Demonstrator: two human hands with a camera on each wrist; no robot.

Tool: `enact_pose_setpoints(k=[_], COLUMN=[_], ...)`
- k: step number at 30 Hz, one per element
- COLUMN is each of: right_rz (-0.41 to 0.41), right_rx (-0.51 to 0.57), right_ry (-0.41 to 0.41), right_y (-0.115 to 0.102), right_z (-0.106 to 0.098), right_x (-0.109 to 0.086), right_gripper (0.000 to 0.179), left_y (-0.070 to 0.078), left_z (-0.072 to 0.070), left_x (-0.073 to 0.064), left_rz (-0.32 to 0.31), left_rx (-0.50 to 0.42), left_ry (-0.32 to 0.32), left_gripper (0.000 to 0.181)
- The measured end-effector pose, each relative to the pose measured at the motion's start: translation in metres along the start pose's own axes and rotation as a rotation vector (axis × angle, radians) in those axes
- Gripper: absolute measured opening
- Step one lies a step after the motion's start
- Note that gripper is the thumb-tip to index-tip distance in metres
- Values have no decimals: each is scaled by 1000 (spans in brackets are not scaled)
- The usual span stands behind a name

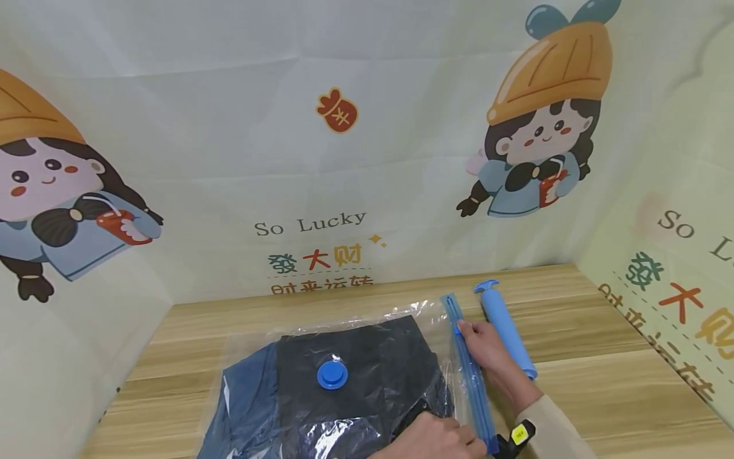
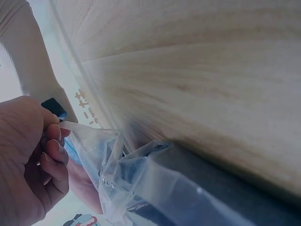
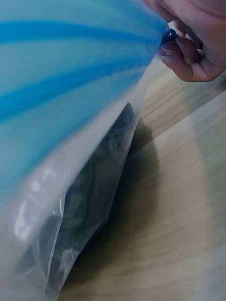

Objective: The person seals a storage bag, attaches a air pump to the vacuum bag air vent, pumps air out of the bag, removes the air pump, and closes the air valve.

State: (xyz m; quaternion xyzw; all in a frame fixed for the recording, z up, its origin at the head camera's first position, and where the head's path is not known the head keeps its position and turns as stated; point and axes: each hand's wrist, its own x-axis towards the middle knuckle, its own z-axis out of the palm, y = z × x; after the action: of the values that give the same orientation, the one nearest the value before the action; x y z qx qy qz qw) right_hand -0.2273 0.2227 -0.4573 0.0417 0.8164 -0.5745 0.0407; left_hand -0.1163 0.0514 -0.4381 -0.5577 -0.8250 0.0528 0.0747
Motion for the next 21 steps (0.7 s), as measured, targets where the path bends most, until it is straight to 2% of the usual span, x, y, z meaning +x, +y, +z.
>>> enact_pose_setpoints(k=[9,18,21], right_rz=[16,59,57], right_rx=[8,37,46], right_ry=[-14,-48,-44], right_y=[-3,-4,-5], right_z=[0,-3,-2], right_x=[11,19,22], right_gripper=[48,51,50], left_y=[0,1,2], left_z=[1,1,2], left_x=[-3,-4,-5], left_rz=[11,24,36], left_rx=[-28,-34,-6], left_ry=[45,42,64], left_gripper=[21,20,20])
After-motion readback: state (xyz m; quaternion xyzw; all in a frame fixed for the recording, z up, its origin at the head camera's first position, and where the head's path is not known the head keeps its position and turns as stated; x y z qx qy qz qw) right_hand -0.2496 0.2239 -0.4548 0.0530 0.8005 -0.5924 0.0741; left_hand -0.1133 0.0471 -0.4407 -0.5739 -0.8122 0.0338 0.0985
